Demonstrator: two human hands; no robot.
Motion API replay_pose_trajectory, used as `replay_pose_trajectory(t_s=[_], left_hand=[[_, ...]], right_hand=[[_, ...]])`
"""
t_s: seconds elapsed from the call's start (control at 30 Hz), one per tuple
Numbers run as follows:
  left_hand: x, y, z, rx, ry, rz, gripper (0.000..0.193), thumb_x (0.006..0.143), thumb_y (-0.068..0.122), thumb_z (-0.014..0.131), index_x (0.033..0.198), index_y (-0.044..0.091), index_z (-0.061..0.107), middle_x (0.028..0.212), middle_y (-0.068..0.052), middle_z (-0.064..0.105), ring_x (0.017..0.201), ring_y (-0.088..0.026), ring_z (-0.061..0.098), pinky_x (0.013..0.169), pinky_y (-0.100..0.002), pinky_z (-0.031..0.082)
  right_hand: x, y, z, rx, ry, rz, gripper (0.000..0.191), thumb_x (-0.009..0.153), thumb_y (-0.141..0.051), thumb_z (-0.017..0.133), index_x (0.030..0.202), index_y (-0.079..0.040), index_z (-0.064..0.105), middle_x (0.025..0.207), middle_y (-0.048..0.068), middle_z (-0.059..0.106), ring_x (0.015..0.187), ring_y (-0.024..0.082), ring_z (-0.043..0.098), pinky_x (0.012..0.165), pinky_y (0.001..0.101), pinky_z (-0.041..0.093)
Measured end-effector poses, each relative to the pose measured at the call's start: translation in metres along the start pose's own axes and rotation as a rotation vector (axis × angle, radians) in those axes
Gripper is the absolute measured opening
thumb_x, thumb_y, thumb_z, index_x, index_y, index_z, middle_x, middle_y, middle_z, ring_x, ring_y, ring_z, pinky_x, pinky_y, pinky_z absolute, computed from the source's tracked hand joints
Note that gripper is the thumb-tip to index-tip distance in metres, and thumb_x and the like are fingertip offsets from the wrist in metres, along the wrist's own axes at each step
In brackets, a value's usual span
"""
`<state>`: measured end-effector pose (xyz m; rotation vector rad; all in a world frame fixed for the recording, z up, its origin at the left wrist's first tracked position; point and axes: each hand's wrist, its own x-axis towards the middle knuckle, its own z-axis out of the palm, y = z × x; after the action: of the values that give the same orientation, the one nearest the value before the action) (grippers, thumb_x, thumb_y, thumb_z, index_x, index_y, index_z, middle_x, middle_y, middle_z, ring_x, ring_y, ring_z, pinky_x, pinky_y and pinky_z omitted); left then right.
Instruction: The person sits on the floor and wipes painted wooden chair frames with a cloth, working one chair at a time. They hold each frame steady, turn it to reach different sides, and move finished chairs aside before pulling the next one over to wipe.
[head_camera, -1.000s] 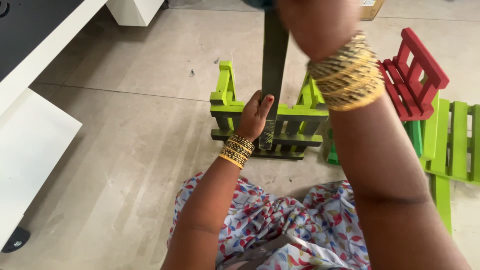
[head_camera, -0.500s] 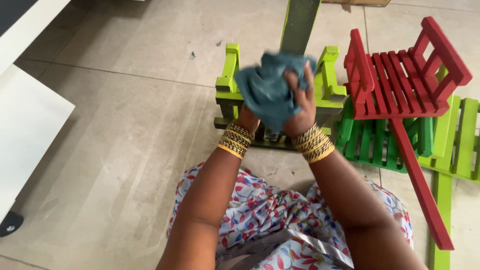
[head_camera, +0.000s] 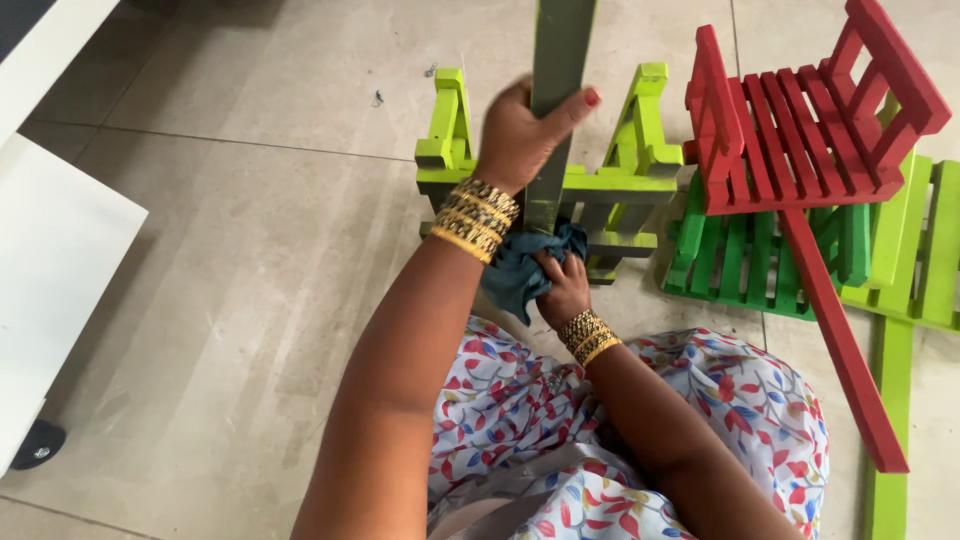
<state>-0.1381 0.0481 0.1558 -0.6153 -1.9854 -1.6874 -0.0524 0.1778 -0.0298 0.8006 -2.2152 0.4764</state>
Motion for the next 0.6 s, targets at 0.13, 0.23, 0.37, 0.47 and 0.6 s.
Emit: replay_pose_trajectory(t_s=[0.13,0.23,0.37,0.47,0.6], left_hand=[[0.0,0.008,0.003,0.068,-0.036,-0.036,0.048,0.089,0.051,0.078,0.092,0.003,0.075,0.078,0.0,0.072,0.073,-0.008,0.065,0.068,-0.024,0.055],[-0.002,0.007,-0.003,-0.001,-0.11,-0.006,0.05,0.091,0.054,0.076,0.095,0.004,0.076,0.081,0.002,0.072,0.076,-0.007,0.064,0.071,-0.025,0.054],[-0.001,0.004,-0.006,-0.01,-0.144,-0.039,0.051,0.092,0.055,0.075,0.097,0.005,0.076,0.079,0.003,0.068,0.076,-0.007,0.059,0.071,-0.026,0.052],[-0.003,0.002,-0.006,-0.13,-0.169,-0.037,0.051,0.093,0.056,0.075,0.099,0.005,0.076,0.084,0.003,0.07,0.078,-0.007,0.06,0.073,-0.026,0.052],[-0.005,0.001,-0.008,-0.09,-0.186,-0.079,0.049,0.091,0.055,0.075,0.097,0.006,0.076,0.083,0.004,0.07,0.078,-0.007,0.061,0.072,-0.025,0.052]], right_hand=[[-0.017,-0.003,0.001,-0.046,-0.258,0.017,0.028,0.072,-0.014,0.07,0.098,-0.005,0.076,0.139,0.009,0.058,0.119,0.042,0.052,0.104,0.0538,0.047],[-0.031,-0.012,0.0,-0.015,-0.589,0.306,0.018,0.081,-0.01,0.066,0.093,-0.008,0.078,0.141,0.007,0.057,0.12,0.039,0.053,0.103,0.0495,0.047],[-0.031,-0.031,-0.004,0.278,-0.281,-0.012,0.021,0.075,-0.011,0.064,0.091,-0.007,0.078,0.141,0.01,0.057,0.123,0.04,0.053,0.102,0.0478,0.048],[-0.002,-0.046,0.003,0.215,-0.195,-0.043,0.025,0.069,-0.011,0.063,0.088,-0.001,0.076,0.138,0.01,0.06,0.123,0.043,0.052,0.102,0.0484,0.048],[0.053,-0.07,0.03,-0.018,-0.467,0.176,0.026,0.085,-0.014,0.062,0.102,0.001,0.074,0.133,0.015,0.06,0.119,0.04,0.054,0.102,0.0479,0.048]])
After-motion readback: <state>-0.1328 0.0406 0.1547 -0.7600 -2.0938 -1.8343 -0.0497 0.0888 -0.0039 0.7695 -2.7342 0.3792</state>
